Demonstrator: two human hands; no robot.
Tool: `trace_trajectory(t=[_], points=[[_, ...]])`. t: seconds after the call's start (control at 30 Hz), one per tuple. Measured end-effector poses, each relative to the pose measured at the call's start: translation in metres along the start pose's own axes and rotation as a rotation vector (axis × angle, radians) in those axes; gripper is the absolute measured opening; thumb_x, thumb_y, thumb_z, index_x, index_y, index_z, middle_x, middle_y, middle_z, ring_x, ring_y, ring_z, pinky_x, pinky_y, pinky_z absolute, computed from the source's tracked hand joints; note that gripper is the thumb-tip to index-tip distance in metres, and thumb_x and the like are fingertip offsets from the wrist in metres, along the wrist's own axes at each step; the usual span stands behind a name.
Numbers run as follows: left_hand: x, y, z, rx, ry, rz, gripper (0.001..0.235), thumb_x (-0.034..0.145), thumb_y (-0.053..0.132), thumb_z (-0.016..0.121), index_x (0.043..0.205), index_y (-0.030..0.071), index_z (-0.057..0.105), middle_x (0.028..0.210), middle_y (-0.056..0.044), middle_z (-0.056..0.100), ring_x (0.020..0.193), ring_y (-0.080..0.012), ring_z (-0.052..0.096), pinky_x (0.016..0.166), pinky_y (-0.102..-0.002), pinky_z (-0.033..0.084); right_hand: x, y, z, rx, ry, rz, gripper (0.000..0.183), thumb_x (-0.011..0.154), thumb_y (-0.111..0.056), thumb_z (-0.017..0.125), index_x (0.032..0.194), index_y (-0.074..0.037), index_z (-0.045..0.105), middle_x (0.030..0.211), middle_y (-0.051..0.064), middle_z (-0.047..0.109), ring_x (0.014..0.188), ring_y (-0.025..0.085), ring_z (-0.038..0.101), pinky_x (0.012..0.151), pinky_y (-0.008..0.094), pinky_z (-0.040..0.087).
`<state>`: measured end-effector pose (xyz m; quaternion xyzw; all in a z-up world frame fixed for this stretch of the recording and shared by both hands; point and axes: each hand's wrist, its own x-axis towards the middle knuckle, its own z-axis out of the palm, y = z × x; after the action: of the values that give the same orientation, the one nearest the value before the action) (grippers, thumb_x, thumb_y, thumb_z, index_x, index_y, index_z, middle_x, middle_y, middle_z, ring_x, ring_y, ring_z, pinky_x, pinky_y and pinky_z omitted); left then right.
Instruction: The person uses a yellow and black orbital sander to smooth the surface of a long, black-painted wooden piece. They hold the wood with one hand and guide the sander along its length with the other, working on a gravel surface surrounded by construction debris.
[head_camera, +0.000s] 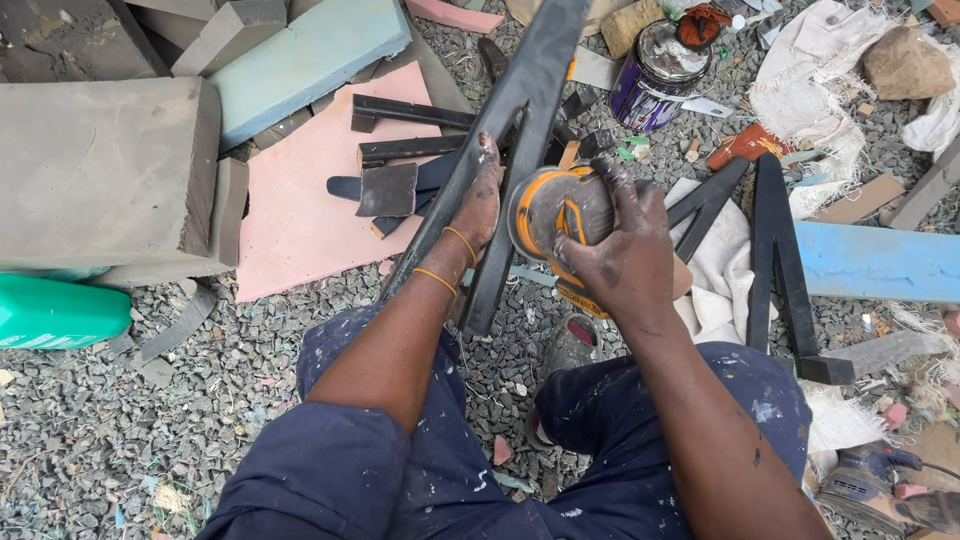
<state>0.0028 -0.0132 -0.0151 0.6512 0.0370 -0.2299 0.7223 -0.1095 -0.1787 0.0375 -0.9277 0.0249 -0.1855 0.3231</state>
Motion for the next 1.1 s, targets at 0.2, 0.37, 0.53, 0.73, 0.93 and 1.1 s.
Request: trace_trajectory(t=[0.2,0.37,0.53,0.73,0.93,1.1], points=[[0.034,-0.033,-0.022,-0.076,0.214,0.050,0.069,0.099,0.052,0.049,0.142,-0.002,0.054,0.148,-0.027,0.052,0.144,-0.0405,0.043,0.123,-0.056,0.028,-0.023,0.024,0.038,-0.070,-0.318,0.042,0.092,0.071,-0.031,0.082,0.156,-0.026,0.048,0.117,0.022,0.054,0.107,0.047,0.064,0.078,0.061,0.060],[0.169,-0.191,-0.069,0.255,0.331,-0.102,0.045,0.105,0.047,0.056,0.132,0.012,0.059,0.140,-0.018,0.061,0.134,-0.0419,0.051,0.111,-0.058,0.045,-0.022,0.033,0.044,-0.196,-0.550,0.130,0.095,0.076,-0.042,0.077,0.156,-0.014,0.034,0.121,0.029,0.054,0.109,0.056,0.063,0.084,0.068,0.058],[0.212,-0.350,-0.092,0.593,0.237,-0.186,0.044,0.103,0.042,0.051,0.121,0.006,0.068,0.124,-0.020,0.070,0.126,-0.0369,0.061,0.104,-0.051,0.053,-0.013,0.064,0.048,-0.210,-0.549,0.215,0.098,0.075,-0.048,0.077,0.149,0.001,0.035,0.122,0.035,0.052,0.106,0.061,0.063,0.082,0.070,0.057],[0.131,-0.259,-0.074,0.709,0.376,-0.371,0.041,0.100,0.037,0.054,0.121,0.004,0.063,0.114,-0.021,0.069,0.113,-0.0384,0.068,0.096,-0.054,0.058,-0.002,0.055,0.038,-0.231,-0.508,0.279,0.091,0.073,-0.041,0.080,0.142,0.006,0.041,0.115,0.036,0.053,0.106,0.063,0.061,0.082,0.070,0.056],[0.143,-0.387,-0.081,0.489,0.213,-0.571,0.060,0.097,0.035,0.058,0.142,-0.002,0.045,0.135,-0.029,0.058,0.127,-0.0461,0.057,0.108,-0.062,0.048,0.005,0.044,0.031,-0.204,-0.517,0.319,0.091,0.072,-0.036,0.081,0.145,0.000,0.039,0.112,0.035,0.056,0.109,0.062,0.061,0.085,0.071,0.054],[0.137,-0.386,-0.071,0.543,0.128,-0.574,0.066,0.098,0.028,0.055,0.151,-0.005,0.034,0.133,-0.028,0.058,0.121,-0.0455,0.061,0.103,-0.065,0.052,0.007,0.041,0.024,-0.163,-0.559,0.329,0.092,0.074,-0.037,0.080,0.146,-0.001,0.037,0.114,0.037,0.055,0.110,0.064,0.060,0.086,0.072,0.054]])
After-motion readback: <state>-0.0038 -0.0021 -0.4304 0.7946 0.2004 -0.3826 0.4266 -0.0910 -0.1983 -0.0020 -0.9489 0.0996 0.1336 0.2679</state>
